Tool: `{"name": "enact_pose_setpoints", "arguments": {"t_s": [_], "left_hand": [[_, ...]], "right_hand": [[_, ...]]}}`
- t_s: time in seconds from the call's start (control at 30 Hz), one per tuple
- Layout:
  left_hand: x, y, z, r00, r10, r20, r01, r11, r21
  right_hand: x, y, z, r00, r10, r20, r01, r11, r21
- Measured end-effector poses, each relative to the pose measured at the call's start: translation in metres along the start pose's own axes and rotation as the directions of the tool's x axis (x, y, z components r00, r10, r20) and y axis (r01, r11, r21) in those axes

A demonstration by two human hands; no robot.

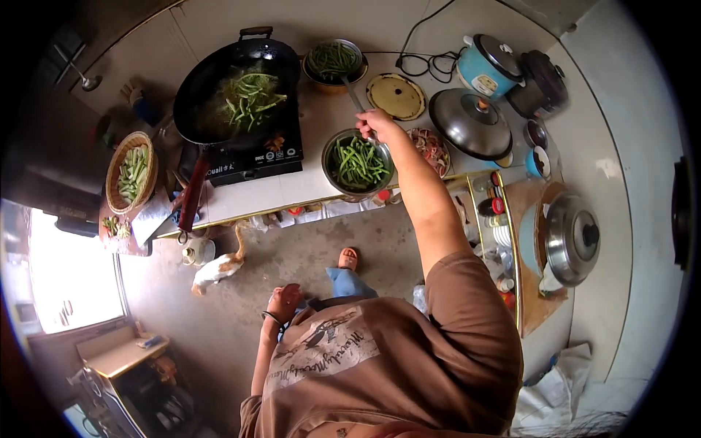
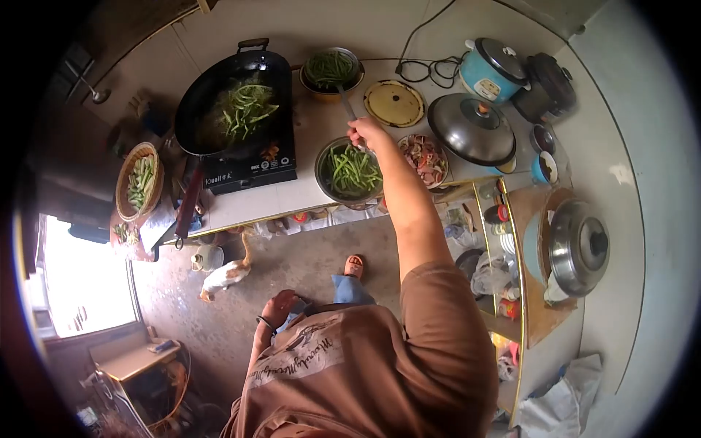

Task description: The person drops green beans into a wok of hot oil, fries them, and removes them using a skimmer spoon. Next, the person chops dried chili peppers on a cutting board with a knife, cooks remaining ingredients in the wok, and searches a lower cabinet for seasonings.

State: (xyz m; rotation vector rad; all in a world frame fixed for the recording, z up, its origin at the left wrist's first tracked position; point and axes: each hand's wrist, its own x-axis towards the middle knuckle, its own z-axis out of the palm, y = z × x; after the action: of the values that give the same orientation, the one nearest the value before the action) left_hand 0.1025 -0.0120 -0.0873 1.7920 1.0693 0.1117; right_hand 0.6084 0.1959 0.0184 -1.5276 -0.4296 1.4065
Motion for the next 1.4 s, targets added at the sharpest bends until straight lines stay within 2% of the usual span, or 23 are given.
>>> {"name": "enact_pose_setpoints", "arguments": {"t_s": [0.07, 0.1, 0.2, 0.23, 0.33, 0.37, 0.4, 0.47, 0.53, 0.63, 0.67, 0.73, 0.8, 0.83, 0.97, 1.07, 1.2, 1.27, 1.33, 1.4], "left_hand": [[-0.010, 0.029, 0.007, 0.996, -0.083, -0.015, 0.082, 0.996, -0.040], [-0.008, 0.024, 0.016, 0.988, -0.157, -0.011, 0.157, 0.986, 0.049], [-0.003, 0.040, 0.036, 0.981, -0.174, -0.090, 0.183, 0.977, 0.108], [-0.005, 0.044, 0.044, 0.983, -0.150, -0.110, 0.158, 0.985, 0.070], [-0.006, 0.055, 0.071, 0.984, -0.068, -0.163, 0.063, 0.997, -0.032], [-0.008, 0.051, 0.083, 0.982, -0.091, -0.166, 0.098, 0.995, 0.034], [-0.013, 0.052, 0.091, 0.987, -0.068, -0.146, 0.069, 0.998, 0.001], [-0.032, 0.048, 0.117, 0.982, -0.127, -0.140, 0.133, 0.990, 0.035], [-0.059, 0.056, 0.128, 0.961, -0.217, -0.170, 0.210, 0.976, -0.057], [-0.089, 0.045, 0.159, 0.929, -0.267, -0.258, 0.214, 0.953, -0.216], [-0.096, 0.041, 0.167, 0.911, -0.312, -0.270, 0.273, 0.946, -0.173], [-0.103, 0.035, 0.185, 0.842, -0.441, -0.312, 0.374, 0.892, -0.253], [-0.095, 0.037, 0.202, 0.799, -0.457, -0.391, 0.349, 0.881, -0.319], [-0.095, 0.041, 0.211, 0.777, -0.470, -0.418, 0.341, 0.873, -0.348], [-0.063, 0.075, 0.222, 0.807, -0.450, -0.383, 0.334, 0.882, -0.332], [-0.041, 0.100, 0.216, 0.900, -0.294, -0.322, 0.165, 0.913, -0.372], [-0.024, 0.100, 0.203, 0.942, -0.215, -0.257, 0.164, 0.964, -0.208], [-0.019, 0.098, 0.193, 0.952, -0.202, -0.231, 0.163, 0.971, -0.176], [-0.014, 0.087, 0.187, 0.956, -0.169, -0.239, 0.149, 0.984, -0.100], [-0.015, 0.090, 0.171, 0.964, -0.164, -0.210, 0.153, 0.986, -0.067]], "right_hand": [[0.011, 0.005, -0.010, 0.993, -0.074, 0.090, 0.063, 0.990, 0.125], [-0.006, -0.002, -0.002, 0.997, -0.066, 0.026, 0.063, 0.992, 0.108], [-0.022, -0.008, -0.018, 0.992, -0.087, 0.087, 0.061, 0.963, 0.263], [-0.028, -0.014, -0.024, 0.987, -0.105, 0.120, 0.069, 0.960, 0.273], [-0.036, -0.026, -0.030, 0.990, -0.104, 0.092, 0.094, 0.990, 0.103], [-0.035, -0.034, -0.034, 0.988, -0.104, 0.112, 0.095, 0.992, 0.085], [-0.034, -0.047, -0.034, 0.986, -0.117, 0.119, 0.104, 0.988, 0.117], [-0.037, -0.042, -0.039, 0.988, -0.072, 0.138, 0.051, 0.987, 0.150], [-0.038, -0.040, -0.040, 0.983, -0.118, 0.140, 0.108, 0.991, 0.075], [-0.025, -0.051, -0.050, 0.977, -0.081, 0.197, 0.078, 0.997, 0.024], [-0.025, -0.048, -0.055, 0.979, -0.081, 0.189, 0.087, 0.996, -0.020], [-0.029, -0.041, -0.063, 0.980, -0.047, 0.195, 0.058, 0.997, -0.049], [-0.030, -0.045, -0.075, 0.974, -0.006, 0.225, 0.009, 1.000, -0.013], [-0.040, -0.045, -0.080, 0.968, -0.026, 0.251, 0.037, 0.999, -0.040], [-0.123, -0.035, -0.115, 0.963, -0.109, 0.248, 0.161, 0.966, -0.203], [-0.193, -0.018, -0.143, 0.971, -0.132, 0.200, 0.194, 0.922, -0.336], [-0.266, 0.020, -0.153, 0.984, -0.091, 0.151, 0.141, 0.919, -0.369], [-0.287, 0.041, -0.145, 0.990, -0.136, 0.047, 0.141, 0.852, -0.505], [-0.271, 0.086, -0.159, 0.918, -0.386, 0.090, 0.329, 0.616, -0.716], [-0.273, 0.108, -0.146, 0.816, -0.566, 0.115, 0.363, 0.347, -0.865]]}}
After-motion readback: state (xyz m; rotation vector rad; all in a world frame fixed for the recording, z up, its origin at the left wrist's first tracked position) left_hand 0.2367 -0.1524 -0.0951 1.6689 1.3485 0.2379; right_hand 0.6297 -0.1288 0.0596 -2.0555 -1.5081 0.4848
